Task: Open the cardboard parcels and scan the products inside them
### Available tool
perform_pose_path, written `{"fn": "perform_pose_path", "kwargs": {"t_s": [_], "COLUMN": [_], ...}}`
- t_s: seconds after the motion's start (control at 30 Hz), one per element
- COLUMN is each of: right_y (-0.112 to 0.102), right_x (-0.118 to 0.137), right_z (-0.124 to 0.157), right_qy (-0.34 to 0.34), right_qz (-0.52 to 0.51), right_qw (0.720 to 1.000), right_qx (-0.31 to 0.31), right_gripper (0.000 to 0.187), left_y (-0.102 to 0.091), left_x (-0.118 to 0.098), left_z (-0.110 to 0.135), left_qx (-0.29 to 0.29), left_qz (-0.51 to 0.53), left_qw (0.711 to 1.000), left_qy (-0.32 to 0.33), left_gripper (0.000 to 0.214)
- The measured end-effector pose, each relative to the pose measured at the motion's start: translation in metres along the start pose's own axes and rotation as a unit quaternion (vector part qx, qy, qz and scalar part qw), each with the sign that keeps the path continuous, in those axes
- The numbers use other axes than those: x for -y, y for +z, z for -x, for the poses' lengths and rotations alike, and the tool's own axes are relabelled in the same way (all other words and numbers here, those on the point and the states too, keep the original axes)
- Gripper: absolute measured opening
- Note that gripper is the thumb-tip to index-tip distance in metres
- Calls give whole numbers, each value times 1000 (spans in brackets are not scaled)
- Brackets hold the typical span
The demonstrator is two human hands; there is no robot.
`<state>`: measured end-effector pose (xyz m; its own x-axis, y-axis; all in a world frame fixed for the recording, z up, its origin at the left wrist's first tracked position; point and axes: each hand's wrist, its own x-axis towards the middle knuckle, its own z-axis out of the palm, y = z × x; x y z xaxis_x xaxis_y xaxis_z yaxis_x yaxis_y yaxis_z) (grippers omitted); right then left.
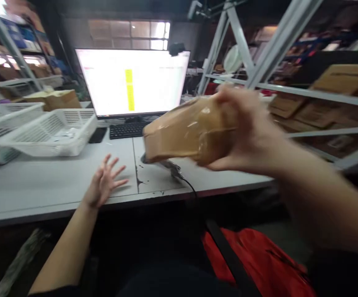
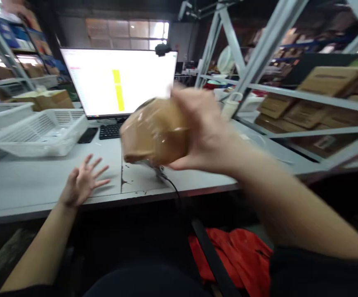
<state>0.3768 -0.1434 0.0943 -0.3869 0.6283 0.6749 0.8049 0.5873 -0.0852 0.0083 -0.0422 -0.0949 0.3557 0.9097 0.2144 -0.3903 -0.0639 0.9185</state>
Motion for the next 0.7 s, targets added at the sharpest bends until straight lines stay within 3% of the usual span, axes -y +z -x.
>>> {"fn": "perform_pose_path", "kwargs": {"t_s": [0.07,0.13,0.2,0.27,0.33,0.4,0.43,0.47,0.53,0.6,0.7], "right_y": [68,122,159,181,194,204,208,212,220,224,220], "right_x": [18,29,29,21,4,-17,-28,-39,-57,-69,-70], "right_z": [-31,-46,-47,-39,-29,-21,-19,-19,-20,-24,-26], "right_qy": [-243,-378,-430,-421,-324,-129,-13,95,250,325,383], "right_qz": [38,25,8,-1,-8,-26,-45,-70,-133,-176,-205], "right_qw": [969,926,903,907,946,989,994,982,924,871,835], "right_qx": [13,7,0,8,28,64,100,151,258,322,338], "right_gripper": [109,87,85,88,90,97,102,106,112,116,116], "left_y": [-3,-12,-28,-44,-55,-58,-58,-57,-58,-61,-66], "left_x": [-11,-19,-27,-35,-43,-52,-55,-57,-60,-60,-55], "left_z": [2,-5,-10,-10,-4,2,4,5,5,5,6], "left_qx": [35,32,-14,-53,-85,-119,-136,-152,-184,-215,-249], "left_qz": [72,103,91,63,38,10,-8,-27,-76,-136,-205], "left_qw": [993,988,992,994,995,992,988,983,968,947,918], "left_qy": [-85,-112,-91,-66,-25,36,68,99,151,194,233], "left_gripper": [97,103,90,77,75,85,91,97,107,116,120]}}
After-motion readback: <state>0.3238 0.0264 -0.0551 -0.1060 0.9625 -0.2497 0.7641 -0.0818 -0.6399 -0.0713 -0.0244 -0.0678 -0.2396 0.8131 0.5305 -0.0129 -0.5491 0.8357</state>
